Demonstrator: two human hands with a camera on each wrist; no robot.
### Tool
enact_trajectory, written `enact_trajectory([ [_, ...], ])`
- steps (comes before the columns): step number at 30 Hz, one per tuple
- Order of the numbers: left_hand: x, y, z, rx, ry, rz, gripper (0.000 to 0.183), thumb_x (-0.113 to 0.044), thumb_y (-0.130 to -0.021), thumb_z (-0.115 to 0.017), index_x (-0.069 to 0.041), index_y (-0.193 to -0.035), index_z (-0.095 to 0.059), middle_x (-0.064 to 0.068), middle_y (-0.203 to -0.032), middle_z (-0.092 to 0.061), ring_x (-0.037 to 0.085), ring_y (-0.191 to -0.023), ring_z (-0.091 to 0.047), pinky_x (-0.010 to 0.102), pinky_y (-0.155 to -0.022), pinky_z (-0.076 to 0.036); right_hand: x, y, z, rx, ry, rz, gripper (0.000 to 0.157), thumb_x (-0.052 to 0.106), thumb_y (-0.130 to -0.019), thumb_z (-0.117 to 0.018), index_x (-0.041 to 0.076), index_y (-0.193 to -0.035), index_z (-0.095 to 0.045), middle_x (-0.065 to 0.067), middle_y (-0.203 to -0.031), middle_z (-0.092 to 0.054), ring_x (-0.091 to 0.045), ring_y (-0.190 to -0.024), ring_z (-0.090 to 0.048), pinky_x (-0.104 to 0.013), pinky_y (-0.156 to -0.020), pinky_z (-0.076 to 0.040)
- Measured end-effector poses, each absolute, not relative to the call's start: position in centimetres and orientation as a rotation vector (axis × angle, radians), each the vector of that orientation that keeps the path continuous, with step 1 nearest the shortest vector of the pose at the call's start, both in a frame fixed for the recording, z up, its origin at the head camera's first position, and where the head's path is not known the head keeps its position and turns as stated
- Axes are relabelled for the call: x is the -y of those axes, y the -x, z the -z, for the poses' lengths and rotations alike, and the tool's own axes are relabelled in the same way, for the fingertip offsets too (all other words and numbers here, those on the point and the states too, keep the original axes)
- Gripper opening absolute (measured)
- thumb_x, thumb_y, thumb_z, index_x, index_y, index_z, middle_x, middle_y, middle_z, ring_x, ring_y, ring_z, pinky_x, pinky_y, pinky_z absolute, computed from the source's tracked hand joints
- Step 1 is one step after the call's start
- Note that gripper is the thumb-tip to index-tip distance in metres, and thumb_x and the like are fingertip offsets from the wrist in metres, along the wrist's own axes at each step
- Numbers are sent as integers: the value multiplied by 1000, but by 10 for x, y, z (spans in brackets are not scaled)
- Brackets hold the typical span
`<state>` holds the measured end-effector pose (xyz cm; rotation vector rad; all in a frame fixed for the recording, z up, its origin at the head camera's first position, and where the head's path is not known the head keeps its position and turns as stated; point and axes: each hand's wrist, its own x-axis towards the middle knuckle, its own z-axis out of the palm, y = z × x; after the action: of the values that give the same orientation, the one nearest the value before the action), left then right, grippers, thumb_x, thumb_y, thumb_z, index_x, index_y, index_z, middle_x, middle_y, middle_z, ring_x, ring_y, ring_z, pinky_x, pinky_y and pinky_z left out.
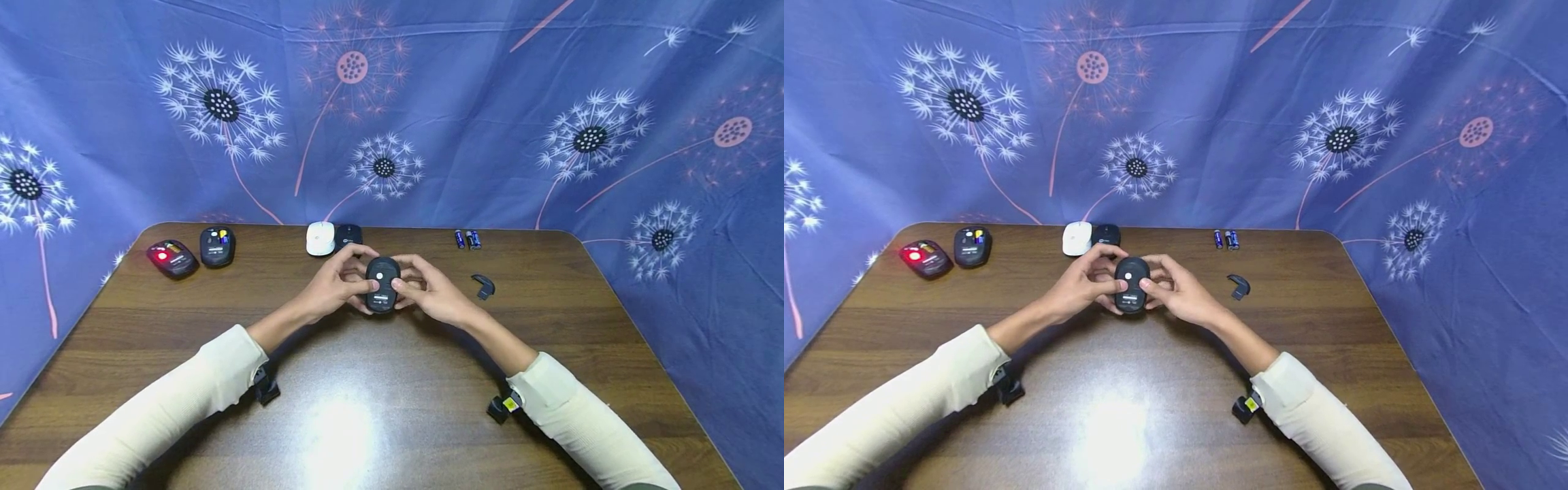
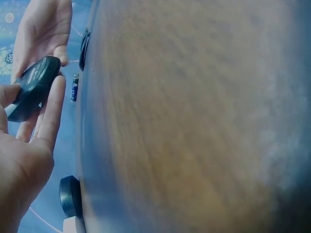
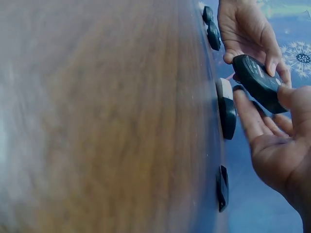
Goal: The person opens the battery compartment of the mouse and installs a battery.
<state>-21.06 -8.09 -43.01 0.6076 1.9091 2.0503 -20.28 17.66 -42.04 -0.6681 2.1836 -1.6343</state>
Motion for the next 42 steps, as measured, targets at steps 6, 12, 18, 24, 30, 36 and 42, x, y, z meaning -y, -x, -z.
enact_trajectory([
  [6,82,209,430,-1874,-602,-2068,55,13,-101,-71,1,-151,-51,18,-110,-72,27,-87,-80,60,-69,-75,-179,205,418,-2249,799,1651,66,5,-107,-76,11,-167,-48,-28,-146,-69,-38,-115,-82,-52,-94,-76],
  [12,81,208,428,-1856,-569,-2074,54,11,-102,-72,-1,-150,-51,17,-110,-70,28,-88,-80,61,-69,-75,-179,207,414,-2276,813,1617,63,5,-104,-78,11,-162,-54,-26,-139,-73,-35,-114,-82,-42,-95,-75],
  [18,79,206,426,-1869,-537,-2076,55,13,-100,-72,-1,-150,-53,14,-108,-70,27,-87,-79,61,-68,-75,-176,207,412,-2355,806,1561,54,6,-104,-76,8,-155,-58,-24,-135,-75,-29,-108,-81,-36,-92,-73],
  [24,80,208,425,-1871,-536,-2057,54,11,-100,-73,-2,-149,-55,14,-109,-69,28,-88,-79,62,-69,-75,-174,206,411,-2370,755,1562,48,9,-104,-75,11,-150,-61,-22,-132,-76,-26,-103,-79,-48,-91,-75],
  [30,82,207,427,-1865,-528,-2041,55,11,-100,-73,-2,-151,-55,14,-110,-69,28,-87,-79,61,-69,-75,-171,203,410,-2336,731,1581,47,9,-104,-75,9,-148,-60,-25,-132,-75,-27,-103,-79,-49,-91,-76],
  [36,86,206,430,-1852,-544,-2036,57,11,-100,-73,0,-153,-53,14,-109,-71,27,-86,-80,61,-68,-75,-169,203,410,-2324,735,1571,47,8,-104,-73,7,-149,-58,-28,-129,-76,-29,-101,-82,-50,-87,-77],
  [42,90,208,429,-1868,-549,-2000,58,9,-101,-73,-2,-154,-53,16,-111,-72,31,-88,-79,60,-69,-75,-168,205,409,-2455,821,1447,57,13,-106,-76,15,-160,-57,-21,-131,-80,-27,-105,-83,-43,-91,-76],
])
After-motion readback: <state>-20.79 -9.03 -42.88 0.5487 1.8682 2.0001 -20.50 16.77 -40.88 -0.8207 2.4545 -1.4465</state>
